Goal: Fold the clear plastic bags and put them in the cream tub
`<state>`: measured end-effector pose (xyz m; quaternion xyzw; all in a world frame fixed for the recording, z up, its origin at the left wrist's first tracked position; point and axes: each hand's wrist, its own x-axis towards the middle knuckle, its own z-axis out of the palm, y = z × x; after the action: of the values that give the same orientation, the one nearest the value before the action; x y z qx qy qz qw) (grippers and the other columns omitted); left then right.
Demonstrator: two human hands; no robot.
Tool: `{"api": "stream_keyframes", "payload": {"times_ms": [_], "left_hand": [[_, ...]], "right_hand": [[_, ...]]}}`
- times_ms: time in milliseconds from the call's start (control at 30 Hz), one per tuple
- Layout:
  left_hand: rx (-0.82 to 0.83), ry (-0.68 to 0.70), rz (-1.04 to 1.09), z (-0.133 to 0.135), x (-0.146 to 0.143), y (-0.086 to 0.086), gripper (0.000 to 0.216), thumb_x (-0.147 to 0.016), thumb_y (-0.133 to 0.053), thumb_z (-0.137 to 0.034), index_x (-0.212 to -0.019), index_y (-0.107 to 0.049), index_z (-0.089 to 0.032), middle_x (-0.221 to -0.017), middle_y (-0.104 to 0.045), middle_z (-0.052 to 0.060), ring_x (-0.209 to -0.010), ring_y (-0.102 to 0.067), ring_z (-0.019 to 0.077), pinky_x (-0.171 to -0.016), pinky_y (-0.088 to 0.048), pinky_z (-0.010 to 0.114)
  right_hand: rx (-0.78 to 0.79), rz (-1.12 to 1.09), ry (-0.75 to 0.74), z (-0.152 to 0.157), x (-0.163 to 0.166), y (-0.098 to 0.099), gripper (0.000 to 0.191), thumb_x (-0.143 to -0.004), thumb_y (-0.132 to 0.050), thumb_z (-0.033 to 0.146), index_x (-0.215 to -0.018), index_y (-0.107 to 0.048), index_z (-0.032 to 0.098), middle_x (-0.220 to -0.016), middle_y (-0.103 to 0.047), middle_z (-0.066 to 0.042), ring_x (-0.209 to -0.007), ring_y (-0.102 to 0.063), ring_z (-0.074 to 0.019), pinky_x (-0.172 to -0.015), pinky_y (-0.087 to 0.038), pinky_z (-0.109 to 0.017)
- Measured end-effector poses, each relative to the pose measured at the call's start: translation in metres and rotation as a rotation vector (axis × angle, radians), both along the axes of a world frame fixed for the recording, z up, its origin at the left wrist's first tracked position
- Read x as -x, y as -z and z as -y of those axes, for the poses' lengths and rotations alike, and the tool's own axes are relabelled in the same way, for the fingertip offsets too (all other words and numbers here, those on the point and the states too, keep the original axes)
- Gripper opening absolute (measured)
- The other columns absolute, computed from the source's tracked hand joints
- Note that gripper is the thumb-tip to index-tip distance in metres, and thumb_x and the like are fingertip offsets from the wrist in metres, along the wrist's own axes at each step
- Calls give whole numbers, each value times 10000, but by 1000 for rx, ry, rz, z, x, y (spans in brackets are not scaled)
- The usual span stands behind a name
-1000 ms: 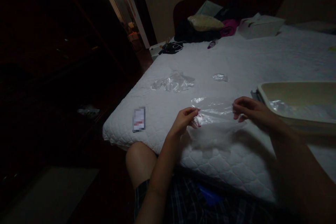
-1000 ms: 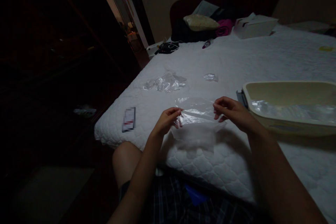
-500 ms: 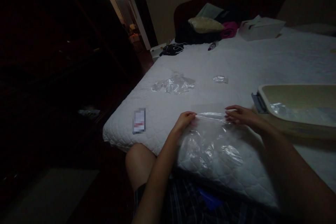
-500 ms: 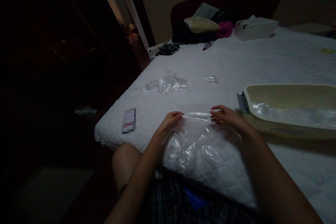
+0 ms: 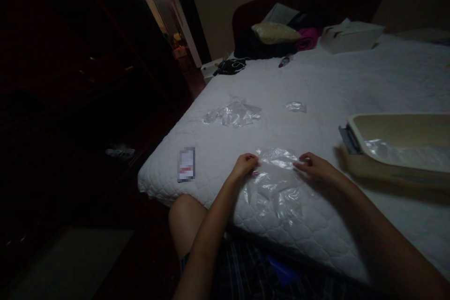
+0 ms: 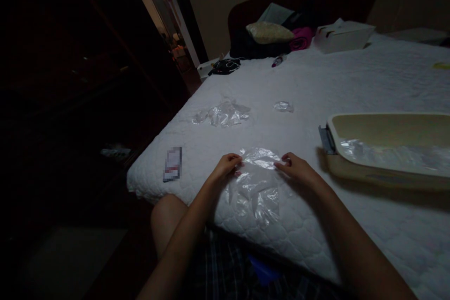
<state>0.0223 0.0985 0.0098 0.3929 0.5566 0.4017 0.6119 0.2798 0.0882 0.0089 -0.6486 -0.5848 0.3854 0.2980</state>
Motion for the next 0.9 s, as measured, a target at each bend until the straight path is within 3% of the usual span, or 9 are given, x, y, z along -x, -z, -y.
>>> {"api": "stream_keyframes", "payload": {"times_ms": [133,267,367,467,567,633,733,833,900], "left_hand": [[-23,-42,-39,-4,-6,5,201,-717,-665,-309,-789,-559,-155,-630,-616,9,-431,-479,65,-411,-411,177],[-60,-61,-36,-12,-12,8,148,-754,-611,-284,-801,-544,-161,-583,-575,-18,-418,-455,58,-397,-366,150],[-51,-30,-13,-14,-9,5,164,-755,-610,-302,-786,-541,-157,-581,-570,-12,-415,-460,59,-399,-363,155],[-16,23,54,-8,2,2,211,-758,-607,-333,-857,-532,-162,-686,-617,24,-485,-564,103,-462,-447,212],[-43,54,82,5,16,4,251,-715,-655,-267,-908,-534,-160,-744,-623,34,-571,-616,128,-544,-485,239],[-153,66,2,17,26,9,200,-716,-644,-214,-893,-567,-158,-748,-624,35,-620,-617,125,-593,-490,240],[-485,109,-226,35,41,13,122,-760,-576,-172,-868,-635,-173,-878,-649,64,-832,-627,162,-754,-508,290],[-774,307,-431,49,52,13,194,-788,-542,-158,-933,-666,-189,-1099,-633,78,-1043,-582,201,-929,-466,376],[-873,409,-549,54,53,11,239,-836,-522,-201,-1042,-643,-195,-1185,-606,84,-1118,-550,204,-981,-439,402]], "right_hand": [[63,-172,-122,3,-2,4,435,-551,-672,408,-921,-556,212,-518,-500,60,-456,-463,-130,-439,-348,-255],[-32,-202,-84,-10,-9,2,485,-594,-642,424,-1018,-528,220,-585,-541,42,-477,-519,-150,-446,-389,-270],[-127,-76,-80,-23,-18,2,480,-591,-662,390,-1027,-547,224,-692,-605,0,-552,-568,-174,-492,-424,-290],[-190,97,-109,-28,-26,5,452,-624,-657,365,-1043,-578,216,-770,-642,-38,-646,-597,-203,-551,-443,-309],[-288,302,-106,-24,-28,7,464,-695,-626,389,-1113,-575,195,-893,-655,-82,-763,-610,-229,-634,-455,-331],[-382,443,-94,-14,-25,3,441,-756,-578,402,-1133,-571,174,-994,-638,-118,-828,-608,-243,-674,-454,-342],[-478,579,-115,14,-13,-9,351,-827,-495,394,-1074,-593,166,-1016,-627,-126,-806,-611,-235,-661,-454,-336],[-501,545,-203,51,2,-17,290,-875,-439,379,-987,-614,177,-945,-646,-102,-776,-623,-206,-657,-466,-311],[-530,523,-295,73,9,-16,280,-885,-436,378,-933,-630,182,-912,-655,-94,-798,-625,-202,-691,-475,-313]]}}
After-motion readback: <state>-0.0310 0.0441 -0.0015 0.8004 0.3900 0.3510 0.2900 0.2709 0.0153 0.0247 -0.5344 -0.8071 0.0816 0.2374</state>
